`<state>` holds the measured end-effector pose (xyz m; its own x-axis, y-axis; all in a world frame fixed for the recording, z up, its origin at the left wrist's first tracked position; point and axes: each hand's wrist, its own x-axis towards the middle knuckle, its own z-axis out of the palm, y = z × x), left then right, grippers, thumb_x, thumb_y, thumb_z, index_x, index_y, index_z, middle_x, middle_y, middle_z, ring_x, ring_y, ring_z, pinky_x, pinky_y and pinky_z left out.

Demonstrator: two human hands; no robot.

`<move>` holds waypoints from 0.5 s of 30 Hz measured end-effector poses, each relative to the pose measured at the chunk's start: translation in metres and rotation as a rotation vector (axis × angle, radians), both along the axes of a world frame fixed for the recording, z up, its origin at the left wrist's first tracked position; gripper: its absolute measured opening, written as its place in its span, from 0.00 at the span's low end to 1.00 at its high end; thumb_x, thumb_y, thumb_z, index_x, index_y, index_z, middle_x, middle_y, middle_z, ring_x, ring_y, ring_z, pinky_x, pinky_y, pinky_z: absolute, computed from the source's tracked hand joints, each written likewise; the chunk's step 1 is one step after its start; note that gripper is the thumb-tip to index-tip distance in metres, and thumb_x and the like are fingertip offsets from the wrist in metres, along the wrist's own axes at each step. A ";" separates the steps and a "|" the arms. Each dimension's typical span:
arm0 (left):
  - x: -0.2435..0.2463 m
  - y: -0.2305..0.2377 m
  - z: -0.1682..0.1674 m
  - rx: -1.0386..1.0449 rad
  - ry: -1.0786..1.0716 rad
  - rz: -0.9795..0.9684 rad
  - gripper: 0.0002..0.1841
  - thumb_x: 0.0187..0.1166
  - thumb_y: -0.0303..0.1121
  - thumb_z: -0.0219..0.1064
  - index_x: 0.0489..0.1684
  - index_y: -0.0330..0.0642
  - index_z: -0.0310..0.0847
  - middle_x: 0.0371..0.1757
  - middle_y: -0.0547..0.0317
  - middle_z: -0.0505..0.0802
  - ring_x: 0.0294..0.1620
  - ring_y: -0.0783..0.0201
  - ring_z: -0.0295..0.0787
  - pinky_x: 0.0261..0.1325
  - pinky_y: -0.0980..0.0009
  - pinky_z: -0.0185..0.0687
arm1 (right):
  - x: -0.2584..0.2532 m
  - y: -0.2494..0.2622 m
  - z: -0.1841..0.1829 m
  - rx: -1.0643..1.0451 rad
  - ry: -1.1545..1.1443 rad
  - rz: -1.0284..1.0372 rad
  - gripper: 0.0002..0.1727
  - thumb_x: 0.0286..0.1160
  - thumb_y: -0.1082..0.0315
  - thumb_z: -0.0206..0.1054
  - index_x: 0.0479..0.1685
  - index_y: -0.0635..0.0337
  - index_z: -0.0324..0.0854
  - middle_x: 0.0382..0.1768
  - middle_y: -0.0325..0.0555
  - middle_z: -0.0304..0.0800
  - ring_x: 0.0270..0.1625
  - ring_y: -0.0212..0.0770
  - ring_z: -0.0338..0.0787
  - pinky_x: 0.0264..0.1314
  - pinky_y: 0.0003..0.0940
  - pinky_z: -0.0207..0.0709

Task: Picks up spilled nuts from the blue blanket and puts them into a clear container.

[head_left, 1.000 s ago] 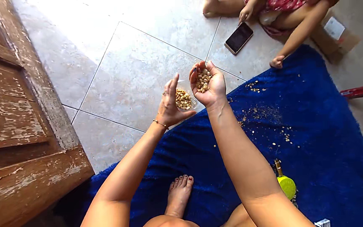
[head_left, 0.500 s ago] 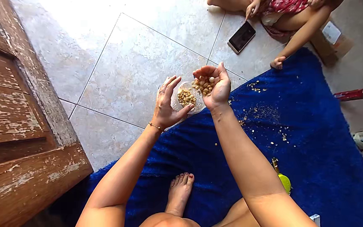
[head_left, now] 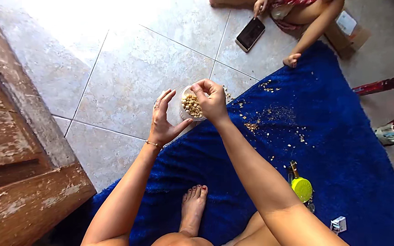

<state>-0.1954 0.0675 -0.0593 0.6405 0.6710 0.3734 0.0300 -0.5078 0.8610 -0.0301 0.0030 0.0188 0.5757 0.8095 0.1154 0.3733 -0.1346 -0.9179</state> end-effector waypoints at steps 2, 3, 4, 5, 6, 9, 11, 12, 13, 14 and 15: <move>0.001 -0.003 -0.003 -0.010 0.015 -0.018 0.50 0.62 0.53 0.82 0.82 0.30 0.66 0.82 0.34 0.75 0.87 0.46 0.66 0.89 0.50 0.58 | 0.003 -0.010 0.017 0.085 -0.017 -0.050 0.08 0.78 0.71 0.69 0.48 0.66 0.87 0.41 0.46 0.94 0.44 0.32 0.93 0.51 0.32 0.88; 0.001 -0.007 -0.006 -0.022 0.031 -0.032 0.52 0.62 0.54 0.82 0.84 0.30 0.63 0.82 0.34 0.74 0.87 0.46 0.65 0.90 0.51 0.57 | 0.006 -0.018 0.027 0.148 0.004 -0.094 0.10 0.74 0.75 0.71 0.52 0.69 0.85 0.40 0.47 0.93 0.41 0.32 0.93 0.48 0.28 0.88; 0.001 -0.011 -0.008 -0.036 0.051 -0.049 0.54 0.62 0.54 0.82 0.85 0.29 0.59 0.83 0.33 0.73 0.88 0.47 0.65 0.90 0.52 0.57 | 0.010 -0.029 0.034 0.215 0.023 -0.146 0.13 0.71 0.79 0.71 0.53 0.71 0.82 0.38 0.48 0.92 0.38 0.31 0.93 0.45 0.27 0.90; 0.002 -0.013 -0.009 -0.053 0.082 -0.063 0.56 0.62 0.53 0.82 0.87 0.29 0.55 0.85 0.34 0.70 0.89 0.48 0.63 0.91 0.54 0.57 | 0.015 -0.041 0.039 0.259 0.017 -0.199 0.15 0.70 0.81 0.71 0.55 0.72 0.81 0.38 0.48 0.92 0.38 0.31 0.93 0.44 0.26 0.90; 0.004 -0.014 -0.011 -0.069 0.113 -0.066 0.59 0.61 0.53 0.83 0.89 0.30 0.50 0.87 0.34 0.68 0.90 0.50 0.62 0.91 0.55 0.56 | 0.023 -0.055 0.038 0.270 -0.025 -0.250 0.15 0.69 0.82 0.71 0.56 0.72 0.81 0.39 0.49 0.92 0.38 0.31 0.94 0.44 0.27 0.91; 0.017 -0.017 -0.025 -0.127 0.170 -0.032 0.69 0.51 0.52 0.87 0.93 0.32 0.38 0.89 0.32 0.62 0.91 0.49 0.58 0.91 0.56 0.55 | 0.052 -0.115 0.002 -0.115 -0.258 -0.331 0.17 0.69 0.70 0.76 0.56 0.67 0.86 0.46 0.50 0.94 0.44 0.40 0.94 0.50 0.40 0.89; 0.030 -0.021 -0.034 -0.161 0.158 -0.014 0.76 0.44 0.50 0.90 0.94 0.33 0.30 0.91 0.31 0.58 0.92 0.50 0.56 0.91 0.58 0.55 | 0.068 -0.164 -0.016 -0.556 -0.263 -0.275 0.24 0.69 0.55 0.80 0.65 0.53 0.90 0.72 0.47 0.88 0.80 0.55 0.78 0.81 0.72 0.57; 0.038 -0.020 -0.037 -0.188 0.154 0.003 0.79 0.40 0.47 0.91 0.94 0.34 0.27 0.91 0.33 0.58 0.91 0.52 0.58 0.91 0.60 0.57 | 0.076 -0.189 -0.020 -0.657 -0.285 -0.291 0.27 0.69 0.49 0.80 0.67 0.48 0.89 0.78 0.46 0.83 0.87 0.59 0.68 0.83 0.83 0.43; 0.046 -0.021 -0.039 -0.218 0.158 0.030 0.80 0.37 0.45 0.92 0.94 0.35 0.27 0.90 0.34 0.59 0.90 0.54 0.60 0.90 0.62 0.59 | 0.086 -0.217 -0.020 -0.719 -0.289 -0.347 0.28 0.69 0.46 0.79 0.68 0.46 0.89 0.80 0.46 0.81 0.90 0.61 0.64 0.82 0.87 0.37; 0.050 -0.022 -0.041 -0.236 0.172 0.049 0.79 0.37 0.44 0.93 0.94 0.35 0.30 0.90 0.35 0.60 0.90 0.54 0.61 0.89 0.62 0.59 | 0.094 -0.250 -0.020 -0.773 -0.278 -0.428 0.28 0.71 0.44 0.77 0.67 0.47 0.90 0.79 0.48 0.82 0.89 0.63 0.65 0.82 0.88 0.38; 0.052 -0.022 -0.043 -0.236 0.191 0.066 0.75 0.38 0.43 0.93 0.93 0.33 0.36 0.89 0.35 0.63 0.89 0.53 0.61 0.90 0.61 0.58 | 0.102 -0.289 -0.020 -0.840 -0.254 -0.526 0.29 0.72 0.43 0.75 0.68 0.49 0.89 0.77 0.52 0.83 0.87 0.65 0.69 0.80 0.86 0.45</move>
<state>-0.1433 0.0454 -0.1022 0.6361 0.7675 0.0798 0.2289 -0.2864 0.9304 0.0720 -0.2859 -0.0008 0.9191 0.3369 -0.2041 0.2517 -0.9009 -0.3536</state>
